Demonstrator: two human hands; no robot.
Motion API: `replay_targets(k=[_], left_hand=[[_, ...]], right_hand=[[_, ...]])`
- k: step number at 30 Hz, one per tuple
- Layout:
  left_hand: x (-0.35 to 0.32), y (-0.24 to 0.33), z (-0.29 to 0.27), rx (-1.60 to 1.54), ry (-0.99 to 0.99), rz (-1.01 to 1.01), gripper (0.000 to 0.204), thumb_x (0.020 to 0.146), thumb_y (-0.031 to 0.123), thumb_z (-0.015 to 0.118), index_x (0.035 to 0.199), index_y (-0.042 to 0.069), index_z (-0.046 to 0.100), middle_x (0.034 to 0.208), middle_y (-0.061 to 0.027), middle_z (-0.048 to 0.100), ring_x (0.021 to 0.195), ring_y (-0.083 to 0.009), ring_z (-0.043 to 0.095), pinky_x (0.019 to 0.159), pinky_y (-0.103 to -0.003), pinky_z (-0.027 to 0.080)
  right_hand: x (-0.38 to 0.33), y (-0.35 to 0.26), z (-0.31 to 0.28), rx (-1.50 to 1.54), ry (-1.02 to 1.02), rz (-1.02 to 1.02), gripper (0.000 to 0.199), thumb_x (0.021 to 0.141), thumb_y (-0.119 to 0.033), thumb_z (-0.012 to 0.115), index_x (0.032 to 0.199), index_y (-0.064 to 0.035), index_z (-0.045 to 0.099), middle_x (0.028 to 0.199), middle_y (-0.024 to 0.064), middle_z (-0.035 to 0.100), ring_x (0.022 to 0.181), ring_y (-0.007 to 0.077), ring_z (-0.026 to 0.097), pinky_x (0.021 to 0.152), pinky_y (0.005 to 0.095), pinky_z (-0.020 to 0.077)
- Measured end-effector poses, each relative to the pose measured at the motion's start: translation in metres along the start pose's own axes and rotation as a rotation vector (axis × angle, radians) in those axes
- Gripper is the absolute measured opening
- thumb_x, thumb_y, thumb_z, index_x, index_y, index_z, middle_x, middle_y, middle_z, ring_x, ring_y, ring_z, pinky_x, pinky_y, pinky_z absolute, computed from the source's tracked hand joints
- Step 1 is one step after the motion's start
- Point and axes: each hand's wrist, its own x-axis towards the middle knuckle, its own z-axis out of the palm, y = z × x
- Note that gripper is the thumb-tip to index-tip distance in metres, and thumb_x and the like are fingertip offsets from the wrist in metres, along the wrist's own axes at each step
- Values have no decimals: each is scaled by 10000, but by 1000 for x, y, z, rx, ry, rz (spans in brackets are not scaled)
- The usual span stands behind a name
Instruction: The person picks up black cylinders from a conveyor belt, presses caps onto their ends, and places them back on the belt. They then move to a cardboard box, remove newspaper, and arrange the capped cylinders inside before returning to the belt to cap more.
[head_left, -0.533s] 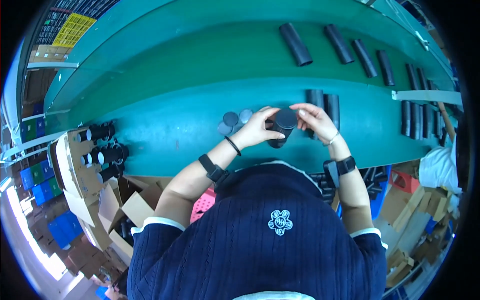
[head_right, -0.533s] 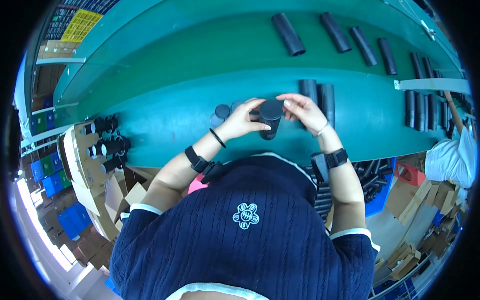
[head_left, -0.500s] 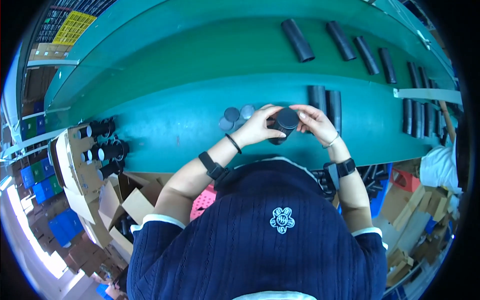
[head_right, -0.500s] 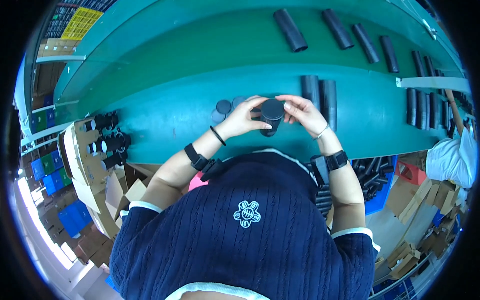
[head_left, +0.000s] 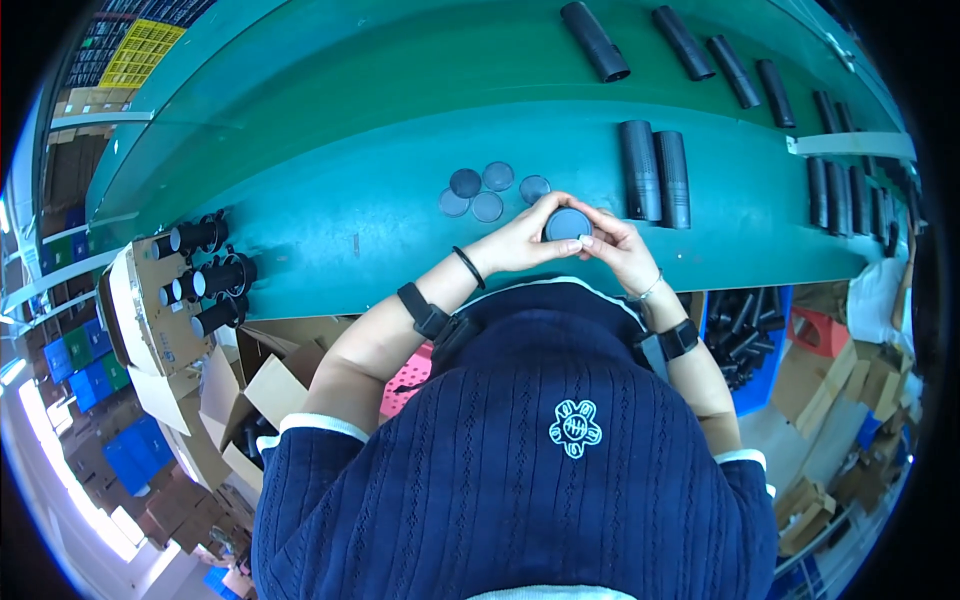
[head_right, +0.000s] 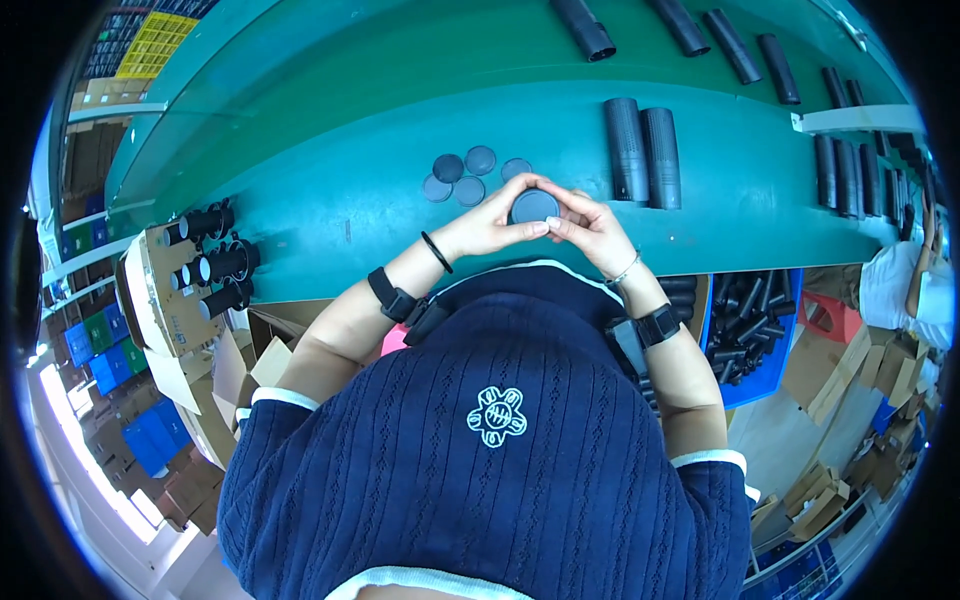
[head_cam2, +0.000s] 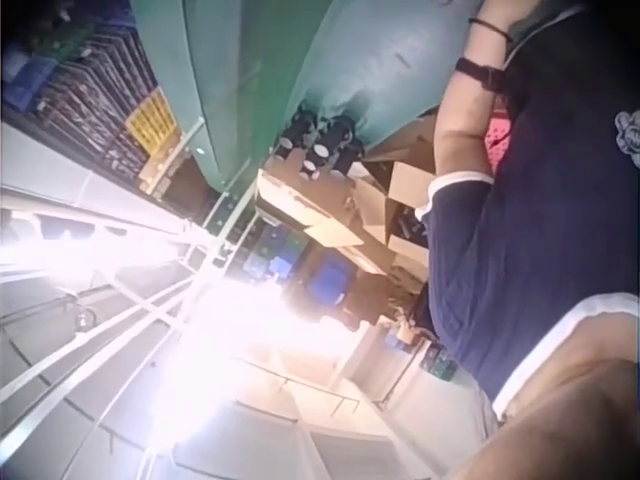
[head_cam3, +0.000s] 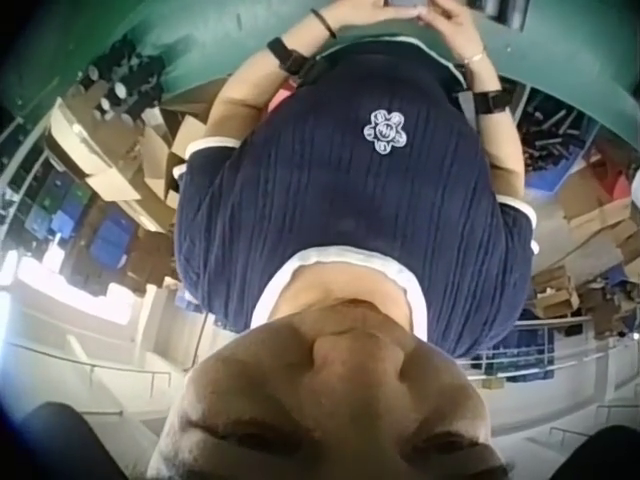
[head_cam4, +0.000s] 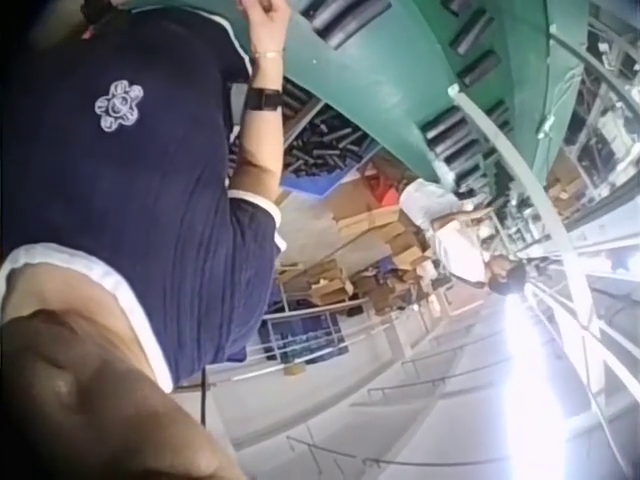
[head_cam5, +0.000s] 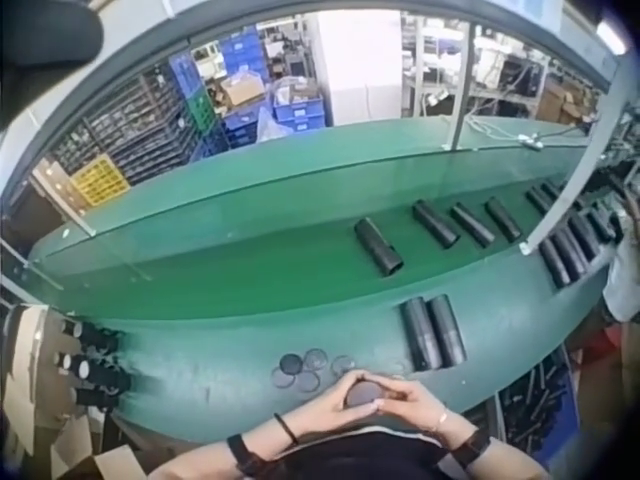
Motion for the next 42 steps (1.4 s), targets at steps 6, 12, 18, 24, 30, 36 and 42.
replay_targets(k=[6, 12, 18, 24, 30, 36, 42], left_hand=[[4, 1, -7, -27, 56, 47, 546, 887, 280, 664, 1288, 42, 380, 1225, -117, 470, 1191, -201, 451, 1027, -353, 368], [-3, 17, -29, -1026, 81, 10, 394, 921, 265, 586, 1215, 33, 466, 1203, -215, 539, 1190, -334, 498, 1038, -449, 389], [-13, 25, -30, -1262, 138, 82, 444, 897, 283, 624, 1230, 15, 504, 1303, -156, 495, 1271, -287, 436, 1095, -448, 330], [-23, 50, -25, -279, 29, 193, 515, 708, 199, 830, 1126, 60, 563, 1189, -62, 561, 1175, -205, 498, 1032, -367, 370], [-20, 61, -26, 95, -20, 357, 545, 702, 262, 837, 1137, 94, 555, 1221, -51, 537, 1243, -226, 445, 1043, -399, 361], [-28, 55, -31, -321, 121, 202, 620, 763, 121, 778, 1306, 100, 480, 1485, -105, 293, 1395, -262, 269, 1113, -420, 308], [-27, 25, -41, -495, 172, 262, 487, 931, 212, 603, 1371, 72, 450, 1495, -134, 317, 1370, -246, 324, 1087, -398, 341]], right_hand=[[3, 3, 3, 115, 84, 106, 536, 856, -145, 673, 1363, -91, 505, 1052, 7, 529, 881, 76, 565, 733, 214, 481], [6, -28, 10, -524, -29, -77, 929, 656, -191, 820, 1450, -82, 350, 1288, 62, 505, 1193, 205, 481, 998, 327, 378], [12, -28, 27, -819, 120, -248, 776, 647, -62, 774, 1345, -50, 435, 1224, 148, 554, 1140, 352, 531, 966, 400, 425], [29, -5, 23, -906, 92, -422, 655, 674, 59, 672, 1284, -63, 467, 1290, 161, 490, 1251, 367, 453, 1013, 433, 410], [52, -7, 13, -907, 129, -566, 611, 658, 104, 642, 1234, -53, 511, 1305, 157, 470, 1294, 383, 412, 1036, 438, 396], [53, -29, 2, -1267, 465, -700, 659, 567, 60, 725, 1184, -133, 598, 1179, 118, 495, 1173, 349, 455, 995, 453, 370], [59, -41, 5, -1363, 378, -660, 653, 572, -19, 736, 1199, -150, 608, 1169, 108, 501, 1138, 329, 469, 990, 443, 337]])
